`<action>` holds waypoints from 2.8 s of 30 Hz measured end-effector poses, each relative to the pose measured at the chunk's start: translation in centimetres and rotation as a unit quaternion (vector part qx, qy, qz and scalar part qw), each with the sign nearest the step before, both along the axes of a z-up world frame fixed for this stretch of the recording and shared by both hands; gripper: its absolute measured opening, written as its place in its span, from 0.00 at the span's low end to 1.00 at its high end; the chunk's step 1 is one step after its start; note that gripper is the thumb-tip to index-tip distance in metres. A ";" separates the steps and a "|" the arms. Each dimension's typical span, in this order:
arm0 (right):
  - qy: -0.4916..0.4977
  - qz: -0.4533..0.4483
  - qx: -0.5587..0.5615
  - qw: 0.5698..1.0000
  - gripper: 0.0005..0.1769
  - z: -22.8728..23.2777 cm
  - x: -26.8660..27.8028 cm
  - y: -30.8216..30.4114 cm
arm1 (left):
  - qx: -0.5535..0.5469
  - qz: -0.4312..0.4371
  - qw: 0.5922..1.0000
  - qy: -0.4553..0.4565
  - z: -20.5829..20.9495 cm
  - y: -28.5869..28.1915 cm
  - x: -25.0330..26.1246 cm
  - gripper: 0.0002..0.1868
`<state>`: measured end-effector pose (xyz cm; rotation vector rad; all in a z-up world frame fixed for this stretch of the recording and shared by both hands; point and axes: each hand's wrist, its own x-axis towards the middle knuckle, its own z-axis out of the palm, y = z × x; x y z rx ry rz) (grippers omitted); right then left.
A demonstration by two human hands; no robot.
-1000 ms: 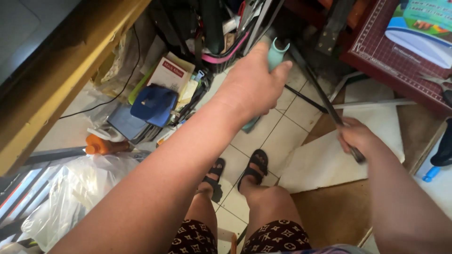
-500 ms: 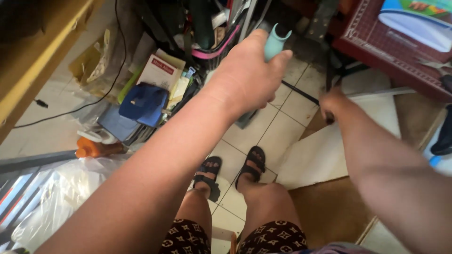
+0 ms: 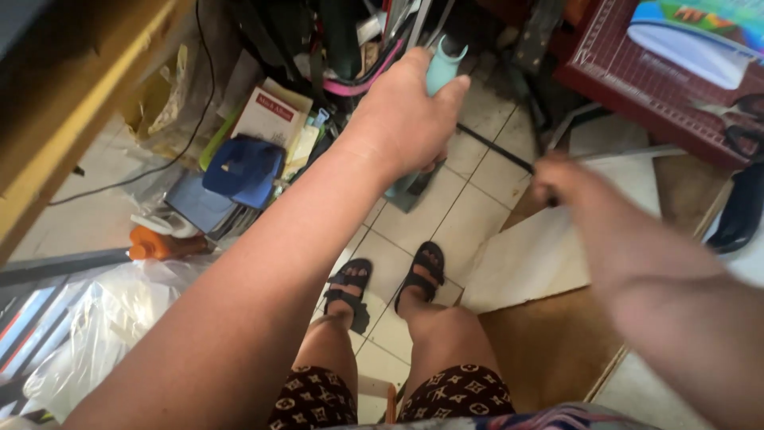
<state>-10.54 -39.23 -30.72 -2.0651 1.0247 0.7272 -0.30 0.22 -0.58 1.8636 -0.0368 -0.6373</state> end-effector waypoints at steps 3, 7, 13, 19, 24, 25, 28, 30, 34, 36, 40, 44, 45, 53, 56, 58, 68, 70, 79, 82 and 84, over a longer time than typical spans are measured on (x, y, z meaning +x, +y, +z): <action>0.032 0.028 -0.001 0.999 0.15 0.4 0.0 3.3 | 0.006 0.013 0.999 -0.031 0.0 0.1 0.4 0.21; 0.023 -0.069 0.078 0.994 0.16 5.5 -1.9 4.3 | 0.045 0.002 0.999 0.004 0.7 0.4 0.4 0.19; -0.020 0.029 0.034 0.999 0.30 5.1 6.8 2.9 | 0.053 0.012 0.998 0.027 0.8 0.1 0.4 0.20; 0.056 0.141 -0.041 0.988 0.38 1.4 8.3 6.3 | 0.069 0.015 0.997 0.026 1.4 0.4 -0.1 0.19; 0.081 0.224 -0.096 0.967 0.41 11.1 2.7 6.3 | 0.081 0.008 0.996 0.039 1.8 0.1 0.2 0.18; 0.089 0.189 -0.078 0.975 0.37 12.3 2.3 6.1 | 0.084 0.014 0.996 0.039 1.9 0.1 0.1 0.18; 0.072 0.169 -0.078 0.980 0.34 12.0 3.7 6.4 | 0.087 0.020 0.995 0.040 2.2 -0.2 -0.1 0.19; 0.049 0.184 -0.092 0.977 0.34 10.6 6.6 7.5 | 0.090 0.021 0.995 0.042 2.3 -0.2 -0.3 0.19; 0.054 0.216 -0.120 0.967 0.44 10.0 11.9 10.4 | 0.100 0.019 0.994 0.029 2.2 -0.2 -0.5 0.20; 0.061 0.231 -0.124 0.963 0.45 8.8 11.8 9.7 | 0.099 0.017 0.995 0.026 2.0 0.0 -0.7 0.20; 0.055 0.239 -0.114 0.963 0.38 10.7 8.3 6.9 | 0.069 0.041 0.996 0.041 2.1 0.5 -0.9 0.21; 0.063 0.208 -0.107 0.970 0.34 13.7 6.6 5.4 | 0.076 0.051 0.995 0.046 2.3 0.7 -1.2 0.21; 0.063 0.208 -0.107 0.970 0.34 13.3 7.1 5.6 | 0.076 0.051 0.995 0.047 2.2 0.8 -1.4 0.21; 0.078 0.227 -0.111 0.964 0.42 6.3 9.1 6.9 | 0.101 0.059 0.993 0.018 1.8 1.0 -2.0 0.22; 0.017 0.296 -0.146 0.944 0.36 3.0 4.9 2.8 | 0.113 0.061 0.991 0.043 3.0 1.1 -2.1 0.22; 0.054 0.250 -0.123 0.959 0.35 9.9 3.9 4.6 | 0.102 0.067 0.992 0.038 2.3 1.2 -2.0 0.22; 0.073 0.191 -0.121 0.971 0.46 7.7 7.8 5.5 | 0.104 0.061 0.992 0.026 2.7 0.4 -2.6 0.23; 0.094 0.213 -0.106 0.967 0.46 6.7 7.9 7.0 | 0.113 0.060 0.992 0.022 2.5 0.5 -2.6 0.22; 0.121 0.265 -0.132 0.948 0.37 13.9 4.2 2.5 | 0.128 0.065 0.989 0.025 2.7 0.8 -2.6 0.21; 0.083 0.218 -0.123 0.965 0.36 10.2 5.5 1.0 | 0.118 0.074 0.990 0.008 2.0 0.8 -2.6 0.22; 0.039 0.214 -0.117 0.969 0.36 4.3 6.1 -0.1 | 0.119 0.074 0.990 -0.003 1.6 0.8 -2.9 0.22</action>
